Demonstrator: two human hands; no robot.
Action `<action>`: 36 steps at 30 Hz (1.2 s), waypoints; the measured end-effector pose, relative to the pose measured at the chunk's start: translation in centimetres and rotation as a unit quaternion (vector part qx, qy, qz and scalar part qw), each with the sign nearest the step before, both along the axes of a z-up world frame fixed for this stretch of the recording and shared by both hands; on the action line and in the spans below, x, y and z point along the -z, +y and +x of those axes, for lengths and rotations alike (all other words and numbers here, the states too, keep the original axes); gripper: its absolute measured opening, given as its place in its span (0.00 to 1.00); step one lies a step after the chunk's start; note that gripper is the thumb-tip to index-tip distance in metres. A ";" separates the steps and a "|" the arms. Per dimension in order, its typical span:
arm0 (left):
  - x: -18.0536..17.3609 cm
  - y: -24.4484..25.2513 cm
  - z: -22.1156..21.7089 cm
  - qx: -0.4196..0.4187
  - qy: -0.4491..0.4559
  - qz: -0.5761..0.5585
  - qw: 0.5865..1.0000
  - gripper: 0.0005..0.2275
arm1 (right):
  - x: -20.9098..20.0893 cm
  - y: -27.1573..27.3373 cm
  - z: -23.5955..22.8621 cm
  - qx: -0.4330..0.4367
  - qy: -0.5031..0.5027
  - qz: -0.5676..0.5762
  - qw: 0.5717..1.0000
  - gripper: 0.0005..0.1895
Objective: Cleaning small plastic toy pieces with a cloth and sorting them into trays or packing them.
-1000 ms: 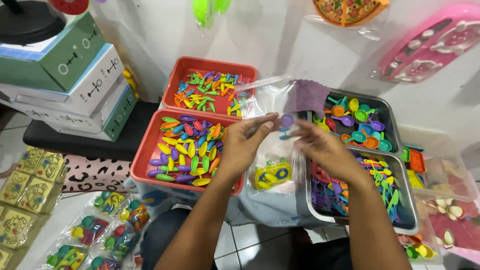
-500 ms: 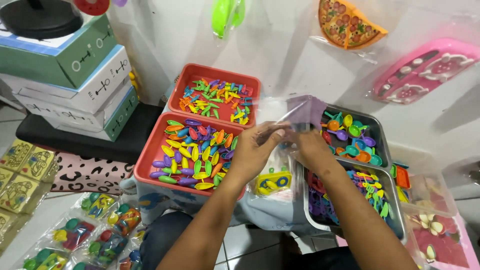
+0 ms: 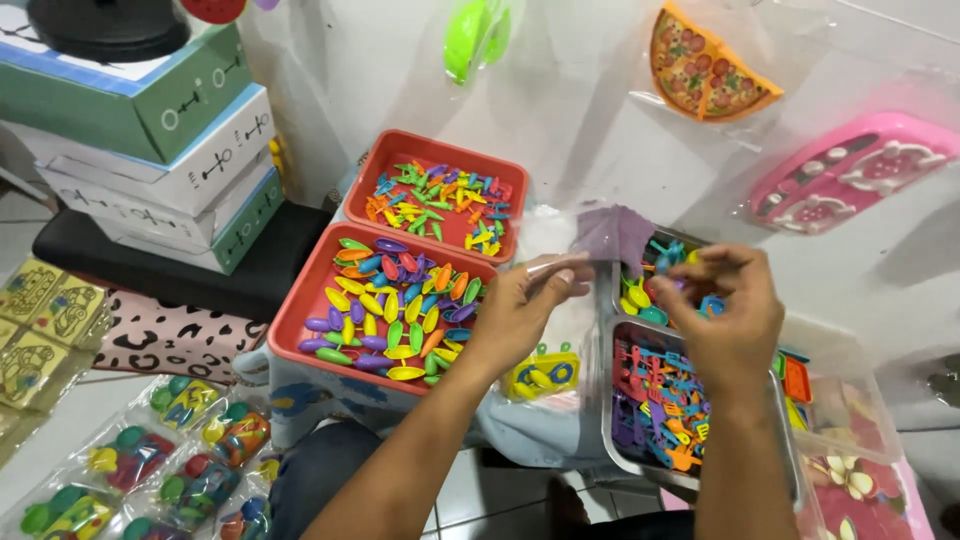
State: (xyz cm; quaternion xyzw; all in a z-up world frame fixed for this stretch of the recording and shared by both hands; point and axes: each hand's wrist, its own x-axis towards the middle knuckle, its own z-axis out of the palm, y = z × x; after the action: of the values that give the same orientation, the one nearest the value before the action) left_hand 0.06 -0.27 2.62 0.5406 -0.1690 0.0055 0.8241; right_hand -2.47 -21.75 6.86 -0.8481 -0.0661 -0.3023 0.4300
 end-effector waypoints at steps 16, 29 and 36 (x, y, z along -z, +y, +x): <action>-0.7 0.2 -1.1 0.040 0.029 0.055 0.997 0.11 | -1.9 4.5 -1.7 -0.090 0.027 0.007 0.996 0.21; -3.1 0.9 -2.8 0.112 -0.093 0.072 0.987 0.12 | 0.5 -1.5 -1.9 -0.252 0.132 0.289 0.914 0.08; -9.1 2.3 -6.8 0.161 -0.161 0.186 0.956 0.12 | -3.3 -4.3 -5.9 -0.336 0.172 0.249 0.892 0.12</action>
State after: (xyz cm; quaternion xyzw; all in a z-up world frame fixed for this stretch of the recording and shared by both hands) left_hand -6.70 2.04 11.67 0.6419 -0.3820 -0.0714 0.6610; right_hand -8.40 -26.05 10.18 -0.6794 -0.1952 0.0041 0.7074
